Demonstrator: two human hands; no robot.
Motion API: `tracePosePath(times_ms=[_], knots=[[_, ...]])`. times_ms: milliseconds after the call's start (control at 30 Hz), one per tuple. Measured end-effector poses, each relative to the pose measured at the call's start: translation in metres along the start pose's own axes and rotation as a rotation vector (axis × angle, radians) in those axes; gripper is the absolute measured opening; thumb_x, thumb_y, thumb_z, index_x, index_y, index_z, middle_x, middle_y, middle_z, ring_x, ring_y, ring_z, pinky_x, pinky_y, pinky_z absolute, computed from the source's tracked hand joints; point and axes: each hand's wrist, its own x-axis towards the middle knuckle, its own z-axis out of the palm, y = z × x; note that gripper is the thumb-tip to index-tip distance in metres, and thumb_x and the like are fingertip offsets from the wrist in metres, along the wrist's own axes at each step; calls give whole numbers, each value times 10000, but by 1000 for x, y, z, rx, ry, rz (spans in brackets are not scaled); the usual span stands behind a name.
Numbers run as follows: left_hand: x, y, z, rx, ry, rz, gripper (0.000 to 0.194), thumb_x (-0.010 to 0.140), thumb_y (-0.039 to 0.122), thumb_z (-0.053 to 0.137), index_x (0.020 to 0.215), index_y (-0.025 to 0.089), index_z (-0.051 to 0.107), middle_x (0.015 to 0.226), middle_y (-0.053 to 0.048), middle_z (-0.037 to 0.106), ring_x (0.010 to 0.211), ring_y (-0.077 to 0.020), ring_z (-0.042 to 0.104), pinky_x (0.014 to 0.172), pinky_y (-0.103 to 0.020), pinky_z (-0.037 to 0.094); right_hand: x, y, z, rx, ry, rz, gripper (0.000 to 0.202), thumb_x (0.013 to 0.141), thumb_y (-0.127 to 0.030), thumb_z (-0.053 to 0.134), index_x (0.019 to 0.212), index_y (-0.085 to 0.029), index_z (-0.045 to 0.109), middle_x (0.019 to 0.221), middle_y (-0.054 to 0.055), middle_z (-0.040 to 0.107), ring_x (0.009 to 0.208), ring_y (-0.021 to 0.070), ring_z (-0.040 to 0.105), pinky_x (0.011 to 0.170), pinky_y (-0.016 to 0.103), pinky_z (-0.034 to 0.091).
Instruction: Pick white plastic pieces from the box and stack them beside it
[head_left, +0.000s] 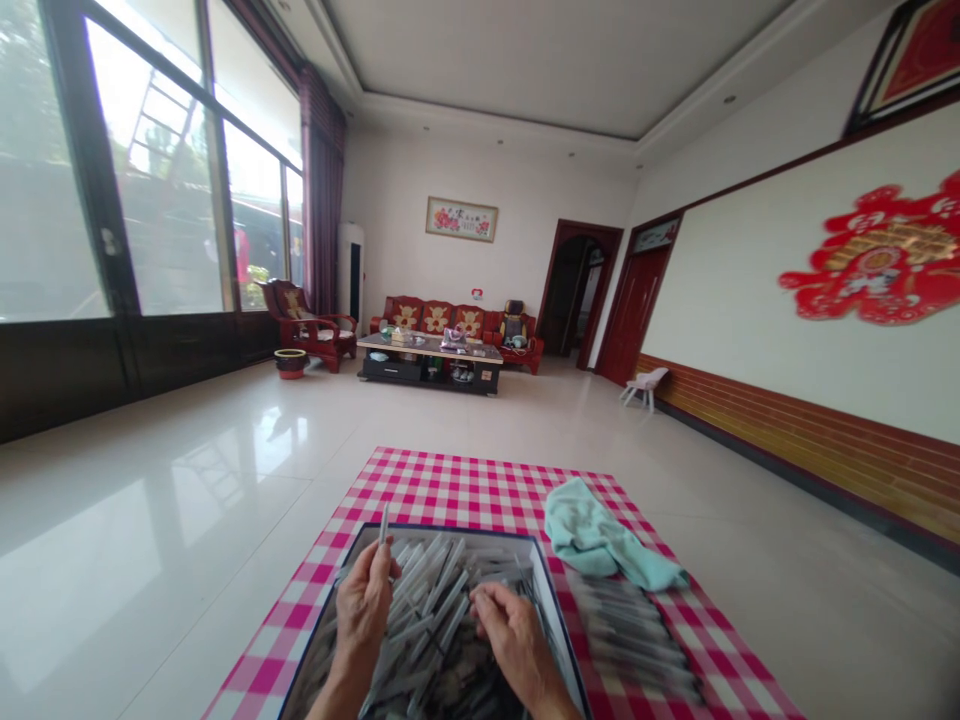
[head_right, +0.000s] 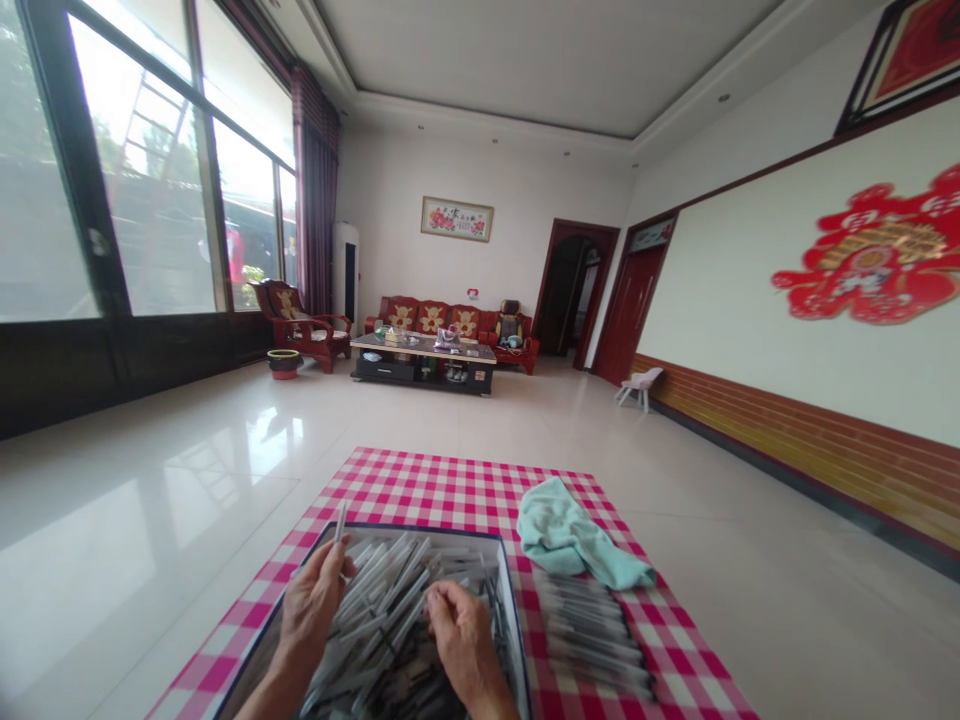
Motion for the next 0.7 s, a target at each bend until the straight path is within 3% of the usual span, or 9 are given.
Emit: tracePosePath(times_ms=[133, 333, 500, 700], knots=[[-2, -11, -5, 237, 52, 173, 582, 784, 696, 490, 963, 162, 640, 565, 39, 565, 502, -137, 538, 522, -248, 431, 9, -8, 9, -242, -24, -153, 176, 830, -224, 553, 784, -203, 722, 736, 33, 698, 698, 193, 654, 657, 263, 474], [-4, -24, 1, 444, 70, 358, 395, 874, 460, 420, 1044, 161, 616, 697, -51, 702, 648, -219, 685, 607, -300, 499, 34, -16, 38, -523, -191, -333, 305, 771, -19, 503, 885, -206, 716, 887, 33, 702, 848, 171, 648, 766, 245, 461], [-6, -25, 3, 551, 105, 519, 305, 884, 345, 420, 997, 164, 637, 886, -109, 743, 797, -246, 719, 687, -319, 527, 40, -14, 49, -636, -299, -372, 279, 751, -62, 576, 927, -237, 703, 925, 25, 700, 923, 216, 614, 863, 320, 426], [-8, -23, 3, 594, 89, 499, 337, 909, 333, 426, 1085, 152, 649, 800, -78, 746, 683, -210, 718, 614, -274, 515, 37, -23, 50, -763, -340, -340, 168, 767, -216, 652, 933, -228, 675, 955, 46, 684, 948, 259, 586, 879, 395, 403]])
